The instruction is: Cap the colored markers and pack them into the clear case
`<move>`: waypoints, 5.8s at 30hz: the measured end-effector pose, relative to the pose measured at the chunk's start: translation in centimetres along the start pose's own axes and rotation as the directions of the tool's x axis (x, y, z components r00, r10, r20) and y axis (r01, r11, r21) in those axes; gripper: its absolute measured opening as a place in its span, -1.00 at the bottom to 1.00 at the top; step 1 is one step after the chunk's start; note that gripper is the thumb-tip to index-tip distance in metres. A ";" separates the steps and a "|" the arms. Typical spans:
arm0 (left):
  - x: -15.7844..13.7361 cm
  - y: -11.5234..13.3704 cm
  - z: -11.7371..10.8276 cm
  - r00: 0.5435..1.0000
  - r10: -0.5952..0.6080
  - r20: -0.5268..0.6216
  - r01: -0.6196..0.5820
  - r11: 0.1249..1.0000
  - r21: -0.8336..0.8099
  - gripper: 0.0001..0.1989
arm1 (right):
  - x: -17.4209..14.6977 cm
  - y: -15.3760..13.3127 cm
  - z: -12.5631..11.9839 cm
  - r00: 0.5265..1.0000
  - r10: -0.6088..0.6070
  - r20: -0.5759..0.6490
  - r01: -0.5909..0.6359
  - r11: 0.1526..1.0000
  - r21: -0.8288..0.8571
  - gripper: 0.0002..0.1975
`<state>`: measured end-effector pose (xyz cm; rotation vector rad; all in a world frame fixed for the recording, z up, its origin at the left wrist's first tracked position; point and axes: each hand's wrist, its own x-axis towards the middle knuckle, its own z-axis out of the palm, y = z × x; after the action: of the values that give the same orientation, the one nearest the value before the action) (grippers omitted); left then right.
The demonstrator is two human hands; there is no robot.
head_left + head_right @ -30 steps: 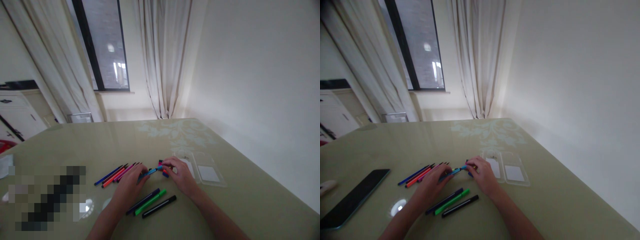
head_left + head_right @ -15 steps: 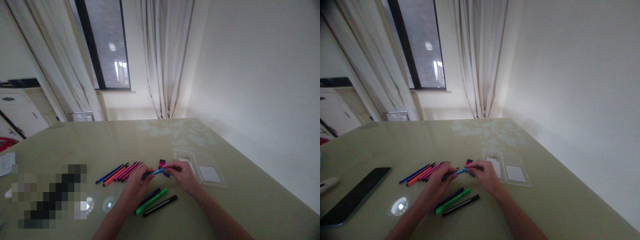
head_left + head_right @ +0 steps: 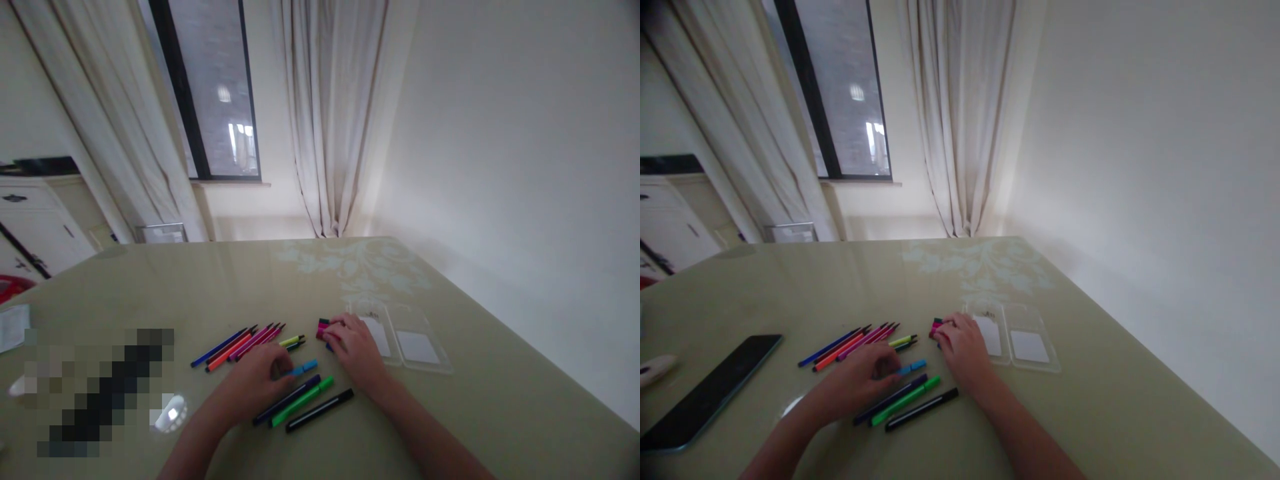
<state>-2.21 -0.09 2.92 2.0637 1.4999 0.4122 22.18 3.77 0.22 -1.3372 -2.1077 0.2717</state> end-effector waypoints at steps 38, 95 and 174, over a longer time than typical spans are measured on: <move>-0.4 -5.1 -2.8 0.835 -0.350 -0.424 0.514 0.772 0.374 -0.74 | 0.0 -0.6 0.8 0.995 -0.013 0.100 0.017 0.999 -0.038 -0.91; 1.6 -2.0 -0.2 0.978 0.012 -0.210 0.015 0.992 0.127 -0.73 | 0.1 2.1 -0.3 0.996 0.086 -0.034 -0.091 0.969 -0.231 -0.87; 1.7 -1.4 0.5 0.954 0.037 -0.298 -0.007 0.995 0.100 -0.84 | 1.0 1.1 -0.7 0.993 0.087 -0.079 -0.068 0.975 0.213 -0.87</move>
<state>-2.47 1.72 1.52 2.1706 1.7015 0.7005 23.14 5.08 0.65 -1.2833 -1.8988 0.4468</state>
